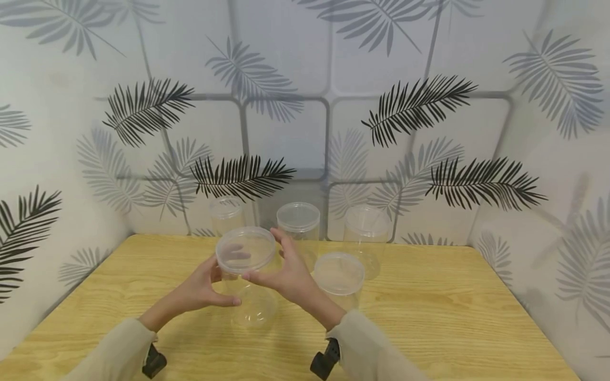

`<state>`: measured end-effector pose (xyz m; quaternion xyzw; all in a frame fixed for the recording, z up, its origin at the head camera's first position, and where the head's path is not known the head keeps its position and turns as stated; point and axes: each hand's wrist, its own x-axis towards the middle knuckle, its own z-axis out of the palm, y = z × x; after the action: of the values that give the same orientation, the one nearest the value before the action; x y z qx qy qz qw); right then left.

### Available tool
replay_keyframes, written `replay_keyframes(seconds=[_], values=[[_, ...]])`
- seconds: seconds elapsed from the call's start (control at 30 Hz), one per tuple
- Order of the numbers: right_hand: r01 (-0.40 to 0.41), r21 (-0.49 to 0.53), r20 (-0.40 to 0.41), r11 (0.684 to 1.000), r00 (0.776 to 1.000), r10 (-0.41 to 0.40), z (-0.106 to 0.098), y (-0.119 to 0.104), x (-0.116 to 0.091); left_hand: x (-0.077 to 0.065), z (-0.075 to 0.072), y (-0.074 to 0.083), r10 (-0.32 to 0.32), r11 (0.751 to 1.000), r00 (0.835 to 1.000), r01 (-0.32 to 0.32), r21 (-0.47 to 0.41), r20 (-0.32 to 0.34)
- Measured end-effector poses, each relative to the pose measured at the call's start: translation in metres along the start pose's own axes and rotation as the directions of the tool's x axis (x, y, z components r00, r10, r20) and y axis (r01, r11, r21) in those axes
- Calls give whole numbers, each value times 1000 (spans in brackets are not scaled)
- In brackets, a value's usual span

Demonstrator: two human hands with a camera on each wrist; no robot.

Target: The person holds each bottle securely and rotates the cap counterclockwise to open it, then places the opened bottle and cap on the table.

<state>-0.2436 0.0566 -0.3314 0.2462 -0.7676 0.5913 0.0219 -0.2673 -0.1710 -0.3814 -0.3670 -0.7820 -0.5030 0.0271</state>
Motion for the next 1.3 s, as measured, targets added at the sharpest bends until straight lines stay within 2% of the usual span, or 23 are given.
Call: replay_keyframes(seconds=[0.2, 0.3, 0.4, 0.5, 0.67, 0.77, 0.9, 1.0, 1.13, 1.3], values=[[-12, 8, -3, 1000, 1000, 12, 0, 2, 2, 0, 1, 1, -1, 1000, 1000, 1, -11, 2], [-6, 28, 47, 1000, 999, 5, -4, 4, 5, -1, 1, 1, -2, 1000, 1000, 2, -15, 3], [5, 79, 135, 997, 991, -16, -11, 7, 9, 0, 1, 1, -3, 1000, 1000, 3, -20, 3], [-6, 165, 242, 986, 970, -34, -19, 11, 15, 0, 1, 1, 7, 1000, 1000, -6, -24, 8], [-56, 299, 399, 953, 914, -71, -30, 16, 24, 0, 2, 2, 14, 999, 1000, -13, -41, 18], [-74, 328, 452, 942, 888, -88, -35, 17, 28, 1, 2, 2, 9, 999, 1000, -8, -48, 28], [-78, 324, 476, 943, 874, -91, -38, 17, 29, 0, 3, 2, -2, 999, 1000, 3, -41, 29], [-72, 322, 475, 944, 875, -95, -38, 17, 29, -1, 3, 1, -6, 999, 1000, 7, -34, 26], [-58, 311, 449, 949, 889, -93, -37, 15, 26, -1, 2, 1, 0, 999, 1000, 1, -36, 25], [-22, 250, 346, 968, 936, -68, -33, 10, 18, -1, 1, 2, 7, 999, 1000, -7, -44, 16]])
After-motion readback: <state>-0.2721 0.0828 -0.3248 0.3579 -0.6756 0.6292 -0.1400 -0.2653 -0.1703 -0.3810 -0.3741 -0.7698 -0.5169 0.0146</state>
